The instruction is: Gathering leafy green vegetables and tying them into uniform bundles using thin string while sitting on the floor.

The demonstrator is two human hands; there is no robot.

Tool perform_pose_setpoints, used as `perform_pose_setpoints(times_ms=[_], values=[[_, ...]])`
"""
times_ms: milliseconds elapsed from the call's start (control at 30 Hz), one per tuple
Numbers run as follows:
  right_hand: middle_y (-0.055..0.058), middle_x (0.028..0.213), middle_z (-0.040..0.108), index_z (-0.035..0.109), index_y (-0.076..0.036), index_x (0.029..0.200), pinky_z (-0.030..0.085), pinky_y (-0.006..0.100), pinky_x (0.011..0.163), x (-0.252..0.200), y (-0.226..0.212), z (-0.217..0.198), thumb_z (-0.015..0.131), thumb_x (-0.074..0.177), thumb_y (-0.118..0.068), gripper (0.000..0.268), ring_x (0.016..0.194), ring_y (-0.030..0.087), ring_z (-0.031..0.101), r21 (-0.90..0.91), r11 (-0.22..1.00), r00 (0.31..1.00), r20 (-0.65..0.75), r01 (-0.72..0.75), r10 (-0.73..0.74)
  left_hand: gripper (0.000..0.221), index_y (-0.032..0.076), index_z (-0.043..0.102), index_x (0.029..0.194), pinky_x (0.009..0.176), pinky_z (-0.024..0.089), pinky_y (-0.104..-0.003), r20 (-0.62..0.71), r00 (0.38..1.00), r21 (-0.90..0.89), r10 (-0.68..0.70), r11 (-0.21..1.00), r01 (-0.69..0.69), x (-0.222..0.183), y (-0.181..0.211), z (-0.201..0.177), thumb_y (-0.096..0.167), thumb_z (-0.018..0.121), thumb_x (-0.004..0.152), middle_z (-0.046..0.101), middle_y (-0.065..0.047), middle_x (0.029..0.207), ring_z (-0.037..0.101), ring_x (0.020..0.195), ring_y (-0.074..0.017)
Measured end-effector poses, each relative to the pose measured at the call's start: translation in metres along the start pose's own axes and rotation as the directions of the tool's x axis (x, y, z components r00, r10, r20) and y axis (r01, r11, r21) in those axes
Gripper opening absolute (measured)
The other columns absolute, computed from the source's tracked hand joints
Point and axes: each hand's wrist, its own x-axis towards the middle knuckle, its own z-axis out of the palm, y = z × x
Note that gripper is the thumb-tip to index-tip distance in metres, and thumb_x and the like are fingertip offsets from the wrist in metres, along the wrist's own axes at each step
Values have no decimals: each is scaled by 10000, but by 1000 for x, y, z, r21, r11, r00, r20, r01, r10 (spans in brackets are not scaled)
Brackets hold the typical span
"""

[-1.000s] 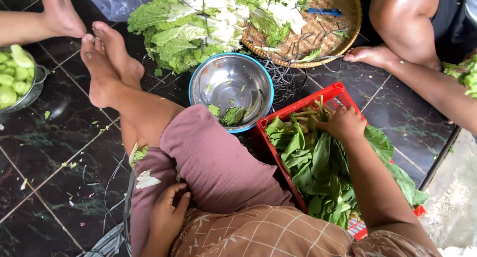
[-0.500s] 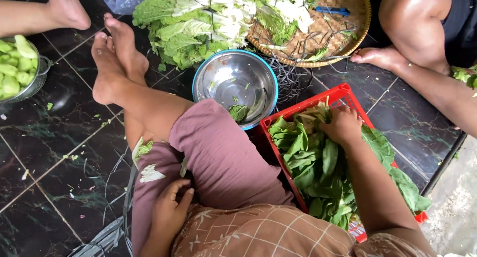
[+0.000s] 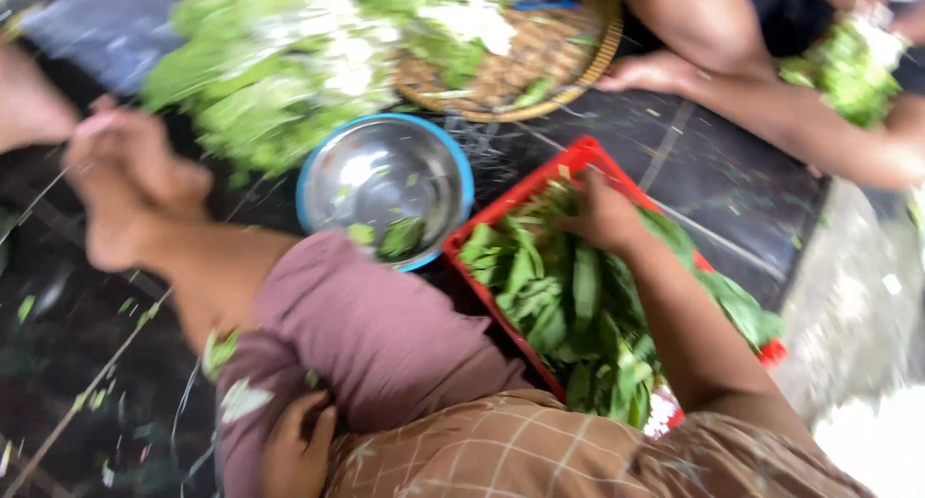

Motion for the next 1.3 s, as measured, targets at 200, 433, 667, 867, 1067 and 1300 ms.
perform_pose_setpoints(times_ms=[200, 433, 667, 867, 1067, 1300], values=[[82, 1003, 717, 752, -217, 1096, 556, 494, 797, 27, 3, 53, 733, 645, -768, 712, 1022, 348, 720, -492, 871, 999, 39, 6, 15, 307, 206, 778, 1183, 923, 539, -276, 81, 996, -7, -49, 999, 50, 22, 5, 14, 258, 738, 882, 798, 9, 1134, 730, 1044, -136], [8, 951, 752, 612, -205, 1153, 375, 600, 945, 38, 9, 79, 609, 860, -462, 390, 1113, 358, 669, -468, 880, 996, 54, 83, -66, 302, 185, 780, 1176, 909, 544, -286, 107, 994, -18, -31, 999, 33, 29, 25, 32, 238, 733, 882, 798, -12, 1115, 730, 1028, -148], [221, 1163, 720, 519, -110, 1370, 452, 614, 1018, 11, 16, 18, 873, 720, -452, 816, 1213, 451, 629, -1, 999, 995, 88, 50, -50, 296, 160, 782, 1166, 892, 550, -298, 92, 994, -39, -64, 997, 68, 22, 26, 35, 214, 727, 881, 799, -37, 1091, 729, 1007, -163], [147, 1009, 716, 571, -131, 1104, 426, 545, 851, 11, 13, 20, 782, 779, -460, 508, 954, 386, 643, -156, 974, 986, 52, 162, -156, 305, 177, 778, 1170, 910, 541, -298, -13, 987, -25, -163, 986, 163, 2, 5, 4, 248, 718, 880, 799, -11, 1114, 730, 1026, -154], [186, 1250, 669, 435, -133, 1326, 476, 594, 896, -19, -24, -10, 840, 767, -374, 731, 1134, 459, 630, -186, 976, 992, -36, 116, -124, 306, 180, 753, 1168, 883, 529, -314, 64, 988, -45, -142, 988, 145, -1, 28, -7, 276, 700, 882, 788, 14, 1183, 715, 1098, -157], [289, 1149, 681, 365, -39, 1364, 521, 586, 730, -17, -10, 13, 912, 747, -308, 868, 937, 493, 685, -27, 996, 991, -102, -86, 83, 296, 149, 741, 1157, 1006, 510, -327, 34, 999, -50, -2, 999, 4, 0, 23, -9, 285, 698, 898, 782, -5, 1184, 713, 1103, -183]])
